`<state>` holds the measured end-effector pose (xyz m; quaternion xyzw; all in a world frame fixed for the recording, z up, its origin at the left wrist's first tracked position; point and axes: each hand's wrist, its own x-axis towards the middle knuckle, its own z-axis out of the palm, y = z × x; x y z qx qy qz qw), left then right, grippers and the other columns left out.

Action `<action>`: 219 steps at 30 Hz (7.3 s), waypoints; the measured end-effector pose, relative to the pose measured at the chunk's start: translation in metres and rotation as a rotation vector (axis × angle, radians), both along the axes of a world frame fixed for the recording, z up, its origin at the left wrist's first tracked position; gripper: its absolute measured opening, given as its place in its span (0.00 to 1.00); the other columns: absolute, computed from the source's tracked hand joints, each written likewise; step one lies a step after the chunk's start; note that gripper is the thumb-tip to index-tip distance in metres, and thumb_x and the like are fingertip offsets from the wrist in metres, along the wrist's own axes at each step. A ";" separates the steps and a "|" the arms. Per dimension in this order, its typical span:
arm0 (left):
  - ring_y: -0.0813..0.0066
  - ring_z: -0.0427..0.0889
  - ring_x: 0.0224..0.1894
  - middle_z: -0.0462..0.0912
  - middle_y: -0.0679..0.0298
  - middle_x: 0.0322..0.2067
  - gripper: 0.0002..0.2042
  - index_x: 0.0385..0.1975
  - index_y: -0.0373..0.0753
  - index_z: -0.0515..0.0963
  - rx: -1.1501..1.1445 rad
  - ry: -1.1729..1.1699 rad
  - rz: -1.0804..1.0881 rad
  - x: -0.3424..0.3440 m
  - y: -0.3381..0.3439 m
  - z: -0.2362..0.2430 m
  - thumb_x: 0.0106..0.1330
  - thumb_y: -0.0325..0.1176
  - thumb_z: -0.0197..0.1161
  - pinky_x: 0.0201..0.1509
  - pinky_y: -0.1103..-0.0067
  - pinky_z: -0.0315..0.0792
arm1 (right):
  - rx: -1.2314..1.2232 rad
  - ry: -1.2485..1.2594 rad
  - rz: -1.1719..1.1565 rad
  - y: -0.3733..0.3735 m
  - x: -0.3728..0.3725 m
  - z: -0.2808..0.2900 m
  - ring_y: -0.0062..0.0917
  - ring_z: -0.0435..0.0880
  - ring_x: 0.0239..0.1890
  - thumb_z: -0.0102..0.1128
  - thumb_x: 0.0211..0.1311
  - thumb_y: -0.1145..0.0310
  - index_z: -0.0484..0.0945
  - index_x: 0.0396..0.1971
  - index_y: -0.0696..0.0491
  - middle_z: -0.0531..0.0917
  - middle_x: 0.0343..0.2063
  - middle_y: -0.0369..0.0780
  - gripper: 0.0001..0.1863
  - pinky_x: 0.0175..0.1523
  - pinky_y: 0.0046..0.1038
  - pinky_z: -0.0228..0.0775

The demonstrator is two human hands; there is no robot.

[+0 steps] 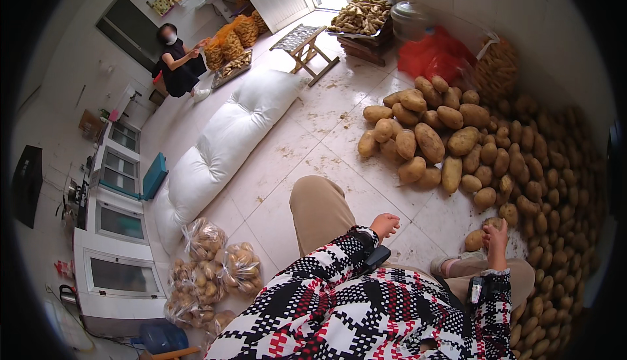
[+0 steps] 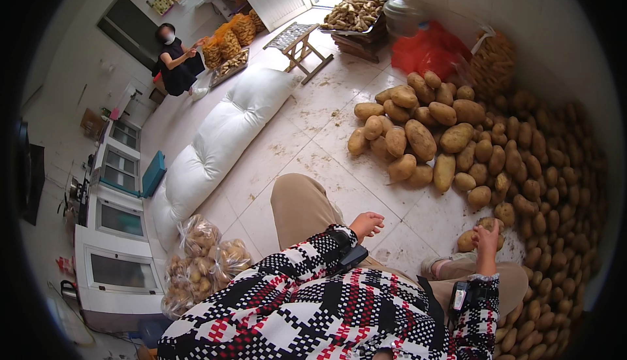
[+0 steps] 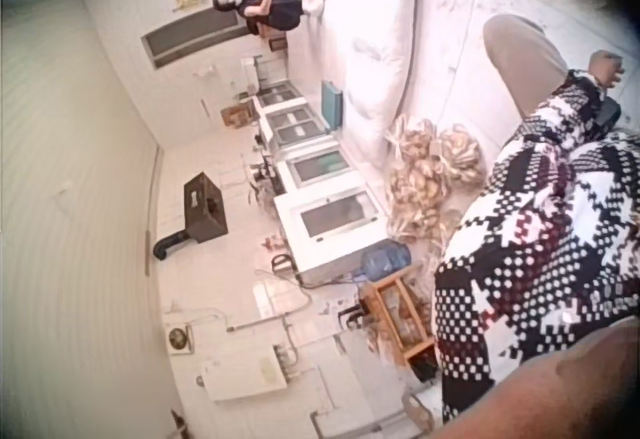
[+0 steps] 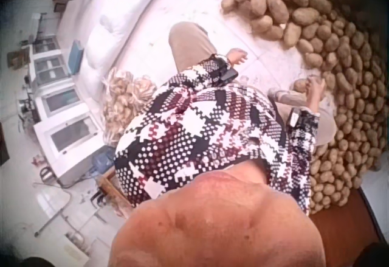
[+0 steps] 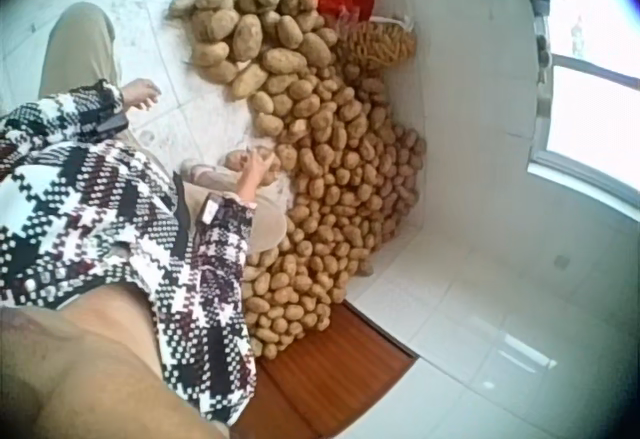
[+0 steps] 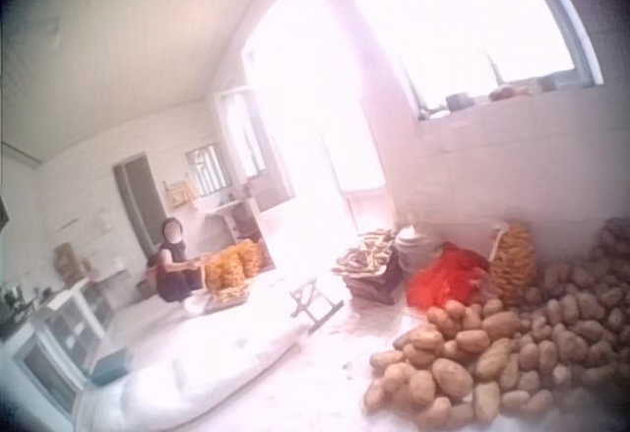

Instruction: The person sits on the floor and places potatoes from a large pile into clear plastic bags, then ties the bags closed. The person repeats this process, filling and tying multiple bags.

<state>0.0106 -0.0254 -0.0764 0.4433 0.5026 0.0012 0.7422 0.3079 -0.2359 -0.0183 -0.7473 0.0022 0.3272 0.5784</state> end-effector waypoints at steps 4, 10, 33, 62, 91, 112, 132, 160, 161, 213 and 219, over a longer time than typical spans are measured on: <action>0.80 0.73 0.28 0.78 0.67 0.32 0.14 0.43 0.40 0.72 0.001 -0.001 -0.001 0.001 0.000 0.000 0.58 0.35 0.52 0.28 0.84 0.66 | 0.003 0.004 -0.001 -0.001 0.002 -0.002 0.16 0.69 0.17 0.48 0.58 0.73 0.45 0.63 0.45 0.77 0.28 0.39 0.34 0.18 0.16 0.60; 0.81 0.73 0.27 0.78 0.67 0.31 0.14 0.43 0.40 0.72 0.014 -0.016 -0.001 0.000 0.001 -0.004 0.58 0.35 0.53 0.27 0.83 0.66 | 0.001 -0.002 0.028 -0.002 0.005 -0.007 0.16 0.70 0.16 0.51 0.56 0.71 0.43 0.63 0.45 0.78 0.29 0.39 0.37 0.18 0.17 0.62; 0.81 0.75 0.27 0.78 0.67 0.32 0.12 0.43 0.41 0.71 -0.014 -0.038 -0.010 -0.001 0.001 0.011 0.60 0.35 0.52 0.30 0.84 0.66 | -0.010 -0.002 0.071 0.002 -0.002 0.007 0.16 0.72 0.18 0.50 0.57 0.71 0.44 0.63 0.48 0.78 0.30 0.41 0.36 0.20 0.15 0.62; 0.80 0.71 0.26 0.77 0.65 0.30 0.14 0.44 0.36 0.70 -0.011 -0.045 0.015 -0.004 0.004 0.013 0.59 0.33 0.53 0.26 0.84 0.65 | -0.041 -0.002 0.071 0.007 -0.008 0.011 0.17 0.73 0.18 0.51 0.57 0.71 0.47 0.62 0.50 0.79 0.30 0.41 0.34 0.20 0.15 0.62; 0.79 0.74 0.31 0.78 0.66 0.35 0.15 0.46 0.41 0.70 -0.025 -0.002 -0.057 -0.011 0.014 0.008 0.60 0.34 0.52 0.32 0.82 0.67 | 0.028 -0.020 0.111 0.009 -0.012 -0.002 0.16 0.72 0.18 0.52 0.55 0.66 0.74 0.23 0.56 0.78 0.20 0.36 0.09 0.22 0.19 0.66; 0.77 0.75 0.31 0.78 0.66 0.34 0.13 0.46 0.41 0.70 -0.026 0.018 -0.055 -0.014 0.021 0.010 0.61 0.33 0.51 0.31 0.81 0.67 | 0.010 -0.008 0.065 0.015 -0.019 0.001 0.16 0.75 0.18 0.53 0.55 0.67 0.72 0.29 0.55 0.79 0.22 0.37 0.07 0.22 0.18 0.67; 0.80 0.74 0.29 0.78 0.67 0.32 0.13 0.44 0.40 0.71 -0.037 -0.018 -0.026 -0.016 0.021 0.011 0.60 0.33 0.52 0.30 0.83 0.67 | 0.016 0.008 0.132 0.018 -0.019 -0.004 0.18 0.72 0.19 0.52 0.55 0.67 0.71 0.35 0.54 0.79 0.25 0.37 0.09 0.20 0.21 0.64; 0.81 0.75 0.31 0.79 0.65 0.34 0.10 0.42 0.39 0.72 0.008 -0.500 0.237 -0.029 0.069 0.079 0.62 0.32 0.51 0.34 0.85 0.68 | 0.047 -0.139 0.333 0.052 -0.044 0.074 0.15 0.73 0.19 0.50 0.58 0.68 0.74 0.27 0.56 0.79 0.25 0.36 0.07 0.24 0.16 0.65; 0.81 0.75 0.31 0.79 0.65 0.34 0.10 0.42 0.39 0.72 0.020 -0.531 0.259 -0.034 0.074 0.086 0.63 0.32 0.51 0.34 0.85 0.68 | 0.081 -0.125 0.372 0.057 -0.040 0.088 0.15 0.73 0.20 0.50 0.58 0.68 0.74 0.28 0.55 0.79 0.25 0.36 0.07 0.25 0.16 0.66; 0.77 0.73 0.38 0.76 0.66 0.40 0.17 0.50 0.39 0.68 0.130 0.126 -0.184 -0.017 0.053 0.181 0.63 0.39 0.51 0.40 0.80 0.68 | -1.006 0.485 -0.582 -0.335 -0.245 -0.224 0.43 0.71 0.49 0.69 0.34 0.53 0.74 0.39 0.61 0.73 0.44 0.51 0.33 0.52 0.32 0.67; 0.77 0.75 0.36 0.77 0.66 0.37 0.16 0.47 0.40 0.70 0.140 0.157 -0.178 0.011 0.021 0.202 0.62 0.39 0.53 0.39 0.80 0.69 | -1.002 0.416 -0.664 -0.338 -0.219 -0.232 0.42 0.72 0.49 0.70 0.33 0.53 0.70 0.42 0.60 0.71 0.46 0.50 0.36 0.52 0.33 0.67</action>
